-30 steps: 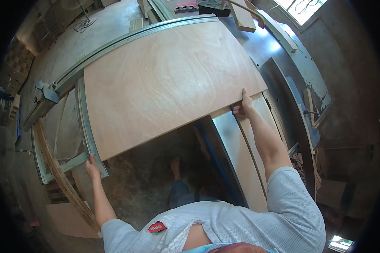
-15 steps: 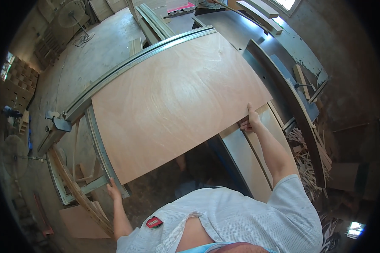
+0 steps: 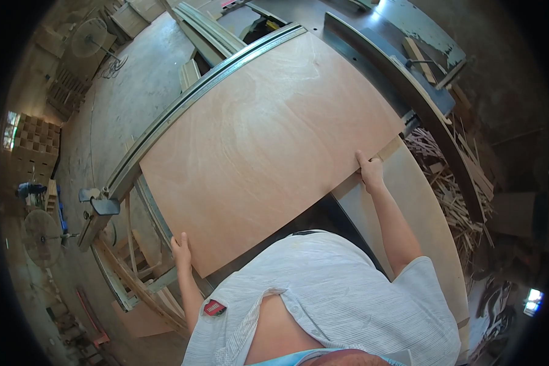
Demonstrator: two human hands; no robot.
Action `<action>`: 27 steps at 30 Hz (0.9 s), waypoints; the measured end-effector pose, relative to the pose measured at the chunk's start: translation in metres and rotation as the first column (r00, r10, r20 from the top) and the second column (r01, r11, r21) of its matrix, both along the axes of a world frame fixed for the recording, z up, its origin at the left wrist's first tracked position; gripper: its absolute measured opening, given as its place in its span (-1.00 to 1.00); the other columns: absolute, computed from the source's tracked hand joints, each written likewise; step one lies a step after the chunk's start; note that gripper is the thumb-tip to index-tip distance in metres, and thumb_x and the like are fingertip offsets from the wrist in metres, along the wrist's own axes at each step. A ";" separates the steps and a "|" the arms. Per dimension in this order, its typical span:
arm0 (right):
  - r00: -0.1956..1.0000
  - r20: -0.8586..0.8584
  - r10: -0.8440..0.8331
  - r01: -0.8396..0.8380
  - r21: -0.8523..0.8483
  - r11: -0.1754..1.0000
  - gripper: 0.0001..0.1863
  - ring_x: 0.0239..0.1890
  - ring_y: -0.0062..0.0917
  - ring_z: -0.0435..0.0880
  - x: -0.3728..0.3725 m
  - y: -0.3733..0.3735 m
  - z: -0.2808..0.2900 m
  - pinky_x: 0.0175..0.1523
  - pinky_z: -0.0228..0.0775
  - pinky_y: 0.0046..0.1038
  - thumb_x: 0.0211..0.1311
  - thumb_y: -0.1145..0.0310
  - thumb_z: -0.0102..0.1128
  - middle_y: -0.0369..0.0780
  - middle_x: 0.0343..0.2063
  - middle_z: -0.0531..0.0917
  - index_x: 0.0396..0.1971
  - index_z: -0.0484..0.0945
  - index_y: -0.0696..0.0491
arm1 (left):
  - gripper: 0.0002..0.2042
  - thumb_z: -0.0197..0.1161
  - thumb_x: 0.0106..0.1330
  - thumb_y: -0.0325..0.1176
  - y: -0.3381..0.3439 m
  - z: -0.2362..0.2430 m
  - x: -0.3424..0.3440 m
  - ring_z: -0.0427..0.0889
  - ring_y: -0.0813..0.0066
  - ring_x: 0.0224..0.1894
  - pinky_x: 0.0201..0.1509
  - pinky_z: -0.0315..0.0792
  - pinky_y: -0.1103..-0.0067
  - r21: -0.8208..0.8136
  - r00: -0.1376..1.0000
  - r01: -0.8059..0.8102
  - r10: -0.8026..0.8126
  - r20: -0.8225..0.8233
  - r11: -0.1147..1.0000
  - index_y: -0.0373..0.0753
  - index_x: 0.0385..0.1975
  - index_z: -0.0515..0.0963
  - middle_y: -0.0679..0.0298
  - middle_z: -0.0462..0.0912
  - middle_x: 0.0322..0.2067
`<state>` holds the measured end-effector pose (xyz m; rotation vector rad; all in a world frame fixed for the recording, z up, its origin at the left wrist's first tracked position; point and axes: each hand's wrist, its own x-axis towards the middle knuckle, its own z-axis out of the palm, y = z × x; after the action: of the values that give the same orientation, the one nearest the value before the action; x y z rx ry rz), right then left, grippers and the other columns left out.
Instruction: Cutting plywood boards and wood planks to size using a sliding table saw.
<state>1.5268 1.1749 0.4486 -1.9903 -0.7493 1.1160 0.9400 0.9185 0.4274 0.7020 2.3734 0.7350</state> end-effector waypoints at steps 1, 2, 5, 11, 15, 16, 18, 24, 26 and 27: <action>1.000 -0.002 0.016 -0.016 -0.001 1.000 -0.54 -0.49 -0.48 0.62 0.001 0.001 0.000 -0.46 0.54 -0.41 0.27 0.06 0.34 -0.19 -0.41 0.63 -0.31 0.58 0.24 | -0.38 0.10 0.50 0.03 0.007 0.001 -0.002 0.54 0.21 0.18 0.24 0.40 0.35 -0.031 0.996 -0.029 0.031 0.079 0.999 -0.44 0.28 0.29 0.03 0.54 0.16; 1.000 -0.016 0.006 -0.007 -0.010 1.000 -0.53 -0.40 -0.43 0.65 0.003 0.002 0.000 -0.40 0.59 -0.38 0.27 0.09 0.35 -0.14 -0.33 0.64 -0.29 0.54 0.29 | -0.38 0.10 0.50 0.03 0.009 0.001 -0.004 0.54 0.21 0.18 0.24 0.40 0.35 -0.035 0.997 -0.016 0.019 0.078 0.999 -0.44 0.28 0.29 0.03 0.54 0.16; 0.999 -0.018 0.042 -0.042 -0.019 0.999 -0.52 -0.36 -0.41 0.67 0.005 0.004 0.001 -0.35 0.62 -0.36 0.28 0.09 0.34 -0.12 -0.30 0.64 -0.26 0.55 0.31 | -0.45 0.15 0.49 -0.01 0.003 -0.006 -0.013 0.55 0.26 0.16 0.22 0.42 0.39 0.046 0.900 -0.143 0.111 0.422 0.989 -0.40 0.21 0.36 0.11 0.56 0.14; 0.999 0.043 -0.016 0.018 -0.047 0.999 -0.51 -0.39 -0.42 0.67 -0.001 0.007 -0.001 -0.35 0.59 -0.38 0.27 0.06 0.34 -0.13 -0.37 0.66 -0.30 0.59 0.30 | -0.54 0.23 0.45 -0.08 -0.004 -0.017 -0.024 0.58 0.33 0.11 0.17 0.50 0.40 0.107 0.677 -0.317 0.146 0.722 0.942 -0.31 0.13 0.41 0.19 0.57 0.11; 0.997 0.076 0.000 0.003 -0.038 0.999 -0.52 -0.43 -0.44 0.66 -0.004 0.007 0.000 -0.33 0.58 -0.39 0.26 0.05 0.34 -0.14 -0.40 0.66 -0.34 0.60 0.29 | -0.53 0.26 0.43 -0.10 -0.001 -0.011 -0.025 0.58 0.31 0.12 0.17 0.50 0.37 0.087 0.639 -0.349 0.169 0.750 0.933 -0.30 0.16 0.40 0.18 0.58 0.11; 0.999 0.044 -0.022 0.023 -0.017 1.000 -0.52 -0.44 -0.46 0.65 -0.006 0.006 0.000 -0.34 0.56 -0.39 0.26 0.06 0.35 -0.15 -0.41 0.66 -0.34 0.60 0.28 | -0.52 0.27 0.43 -0.11 -0.001 -0.010 -0.024 0.57 0.30 0.13 0.19 0.49 0.36 0.061 0.590 -0.380 0.191 0.785 0.923 -0.30 0.17 0.39 0.18 0.58 0.11; 0.999 0.019 -0.048 0.048 -0.007 0.999 -0.52 -0.45 -0.47 0.63 -0.006 0.007 0.002 -0.35 0.54 -0.39 0.26 0.06 0.35 -0.15 -0.41 0.66 -0.33 0.61 0.28 | -0.52 0.27 0.43 -0.11 0.000 -0.007 -0.020 0.57 0.29 0.14 0.20 0.47 0.35 0.098 0.635 -0.378 0.181 0.751 0.921 -0.30 0.18 0.39 0.18 0.57 0.12; 0.994 0.000 -0.105 0.105 -0.015 0.994 -0.51 -0.42 -0.49 0.64 0.007 0.021 0.006 -0.34 0.48 -0.42 0.27 0.05 0.32 -0.16 -0.39 0.67 -0.28 0.62 0.30 | -0.51 0.27 0.43 -0.13 0.018 -0.005 0.008 0.56 0.28 0.14 0.23 0.45 0.34 0.105 0.677 -0.378 0.198 0.709 0.920 -0.30 0.20 0.37 0.16 0.57 0.13; 0.980 0.186 -0.075 0.091 -0.079 0.993 -0.46 -0.33 -0.40 0.66 0.016 0.030 0.004 -0.21 0.50 -0.38 0.30 0.02 0.27 -0.09 -0.31 0.68 -0.23 0.60 0.34 | -0.51 0.27 0.43 -0.13 0.028 -0.006 0.020 0.56 0.29 0.13 0.23 0.46 0.35 0.119 0.690 -0.380 0.195 0.697 0.917 -0.31 0.19 0.37 0.15 0.57 0.12; 0.985 0.168 -0.039 0.053 -0.079 0.996 -0.46 -0.33 -0.40 0.66 0.020 0.035 0.002 -0.21 0.50 -0.38 0.30 0.02 0.27 -0.09 -0.31 0.68 -0.23 0.60 0.34 | -0.53 0.27 0.43 -0.14 0.033 -0.006 0.025 0.57 0.29 0.11 0.20 0.47 0.35 0.121 0.696 -0.373 0.191 0.693 0.920 -0.33 0.17 0.37 0.14 0.57 0.10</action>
<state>1.5467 1.2103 0.4509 -2.1804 -0.7486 0.9765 0.9653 0.9514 0.4214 0.0946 1.7282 1.2087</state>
